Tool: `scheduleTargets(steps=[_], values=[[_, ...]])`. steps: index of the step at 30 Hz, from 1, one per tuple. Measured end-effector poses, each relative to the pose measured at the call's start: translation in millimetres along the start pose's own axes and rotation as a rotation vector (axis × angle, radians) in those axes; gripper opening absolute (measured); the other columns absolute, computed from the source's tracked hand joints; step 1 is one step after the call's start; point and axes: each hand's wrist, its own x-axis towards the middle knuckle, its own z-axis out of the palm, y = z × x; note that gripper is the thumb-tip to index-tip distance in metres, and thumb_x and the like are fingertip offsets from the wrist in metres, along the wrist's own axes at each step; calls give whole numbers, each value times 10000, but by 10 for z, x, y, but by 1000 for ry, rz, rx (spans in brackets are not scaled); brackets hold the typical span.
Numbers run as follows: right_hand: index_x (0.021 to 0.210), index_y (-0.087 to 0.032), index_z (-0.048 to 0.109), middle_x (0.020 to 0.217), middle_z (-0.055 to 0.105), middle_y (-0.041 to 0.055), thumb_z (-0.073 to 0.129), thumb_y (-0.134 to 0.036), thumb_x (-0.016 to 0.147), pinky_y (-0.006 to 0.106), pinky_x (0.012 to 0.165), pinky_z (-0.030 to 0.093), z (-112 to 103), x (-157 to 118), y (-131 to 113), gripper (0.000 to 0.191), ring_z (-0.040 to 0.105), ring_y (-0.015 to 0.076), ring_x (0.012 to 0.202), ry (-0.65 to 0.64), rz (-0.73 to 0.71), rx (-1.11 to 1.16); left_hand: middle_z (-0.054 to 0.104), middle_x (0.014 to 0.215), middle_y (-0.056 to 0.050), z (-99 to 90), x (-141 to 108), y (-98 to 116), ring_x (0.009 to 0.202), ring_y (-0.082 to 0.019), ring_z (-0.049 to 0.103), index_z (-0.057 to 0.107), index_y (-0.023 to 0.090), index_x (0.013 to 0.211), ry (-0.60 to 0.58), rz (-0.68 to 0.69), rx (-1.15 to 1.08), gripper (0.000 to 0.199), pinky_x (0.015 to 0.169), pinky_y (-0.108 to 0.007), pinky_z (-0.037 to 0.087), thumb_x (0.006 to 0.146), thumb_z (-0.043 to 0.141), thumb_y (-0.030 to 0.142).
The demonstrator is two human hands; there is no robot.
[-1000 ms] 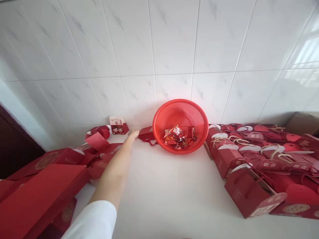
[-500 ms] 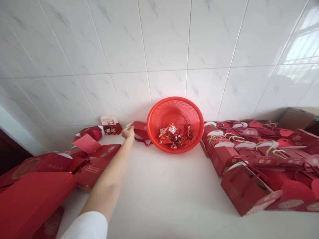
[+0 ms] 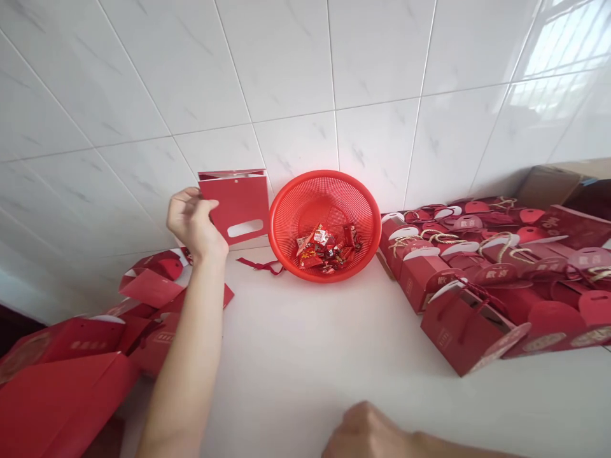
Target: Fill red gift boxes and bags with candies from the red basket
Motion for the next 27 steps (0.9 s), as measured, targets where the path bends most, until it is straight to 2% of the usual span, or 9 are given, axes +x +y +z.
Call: scheduleTargets(steps=[3, 6, 8, 10, 13, 15, 18, 21, 27], values=[[919, -212, 638, 762, 670, 23, 451, -327, 1019, 234, 594, 464, -415, 110, -52, 242, 566, 117, 602, 301, 221, 67, 614, 709, 47, 43, -404, 224, 707, -110, 564, 585, 191, 768, -278, -9, -103, 245, 683, -240, 475, 593, 611, 23], [1162, -209, 583, 747, 612, 3, 521, -384, 999, 256, 581, 476, -850, 188, -50, 248, 565, 142, 627, 613, 406, 24, 660, 754, 12, 37, -815, 370, 716, -134, 592, 652, 184, 779, -532, -163, -162, 211, 698, -277, 487, 586, 698, 112], [1299, -225, 507, 764, 586, -7, 588, -420, 973, 275, 605, 497, -1079, 203, -36, 388, 584, 160, 675, 769, 426, 8, 661, 749, 6, 7, -1053, 411, 702, -142, 599, 670, 183, 782, -678, -296, -170, 191, 670, -278, 485, 604, 718, 136], [1373, -256, 451, 929, 630, 30, 642, -428, 947, 297, 654, 528, -1235, 196, -38, 498, 605, 163, 729, 868, 370, 5, 662, 769, 2, -31, -1254, 410, 713, -148, 602, 674, 190, 785, -800, -393, -163, 161, 652, -272, 482, 638, 729, 153], [1381, -291, 457, 1267, 610, 101, 675, -423, 927, 314, 700, 551, -1334, 178, -76, 521, 623, 156, 778, 912, 275, 4, 629, 772, 8, -81, -1491, 368, 725, -143, 579, 642, 195, 731, -902, -431, -144, 120, 643, -257, 474, 665, 736, 158], [1341, -286, 507, 1335, 593, 106, 660, -424, 937, 312, 718, 552, -1336, 176, -105, 453, 628, 158, 803, 934, 252, 1, 601, 755, 14, -111, -1606, 332, 708, -136, 557, 604, 194, 690, -941, -431, -126, 124, 632, -252, 468, 670, 721, 156], [1147, -241, 639, 1007, 684, 50, 578, -450, 980, 280, 657, 515, -1317, 198, -131, 274, 588, 152, 728, 968, 304, -13, 568, 733, 23, -165, -1706, 276, 683, -129, 533, 574, 200, 683, -970, -406, -91, 122, 604, -243, 451, 675, 683, 147], [887, -205, 691, 696, 582, 4, 499, -498, 1005, 257, 571, 435, -1330, 246, -156, 370, 500, 142, 626, 1000, 410, 27, 564, 744, 26, -230, -1734, 226, 695, -131, 546, 578, 211, 720, -1007, -305, -34, 112, 632, -249, 467, 716, 647, 122], [805, -197, 694, 706, 626, 30, 532, -555, 969, 292, 676, 487, -1391, 339, -227, 426, 559, 190, 711, 1037, 482, 207, 652, 1060, -54, -305, -1695, 217, 1107, -231, 626, 671, 223, 816, -1057, 48, 68, 149, 937, -379, 508, 803, 605, 90]])
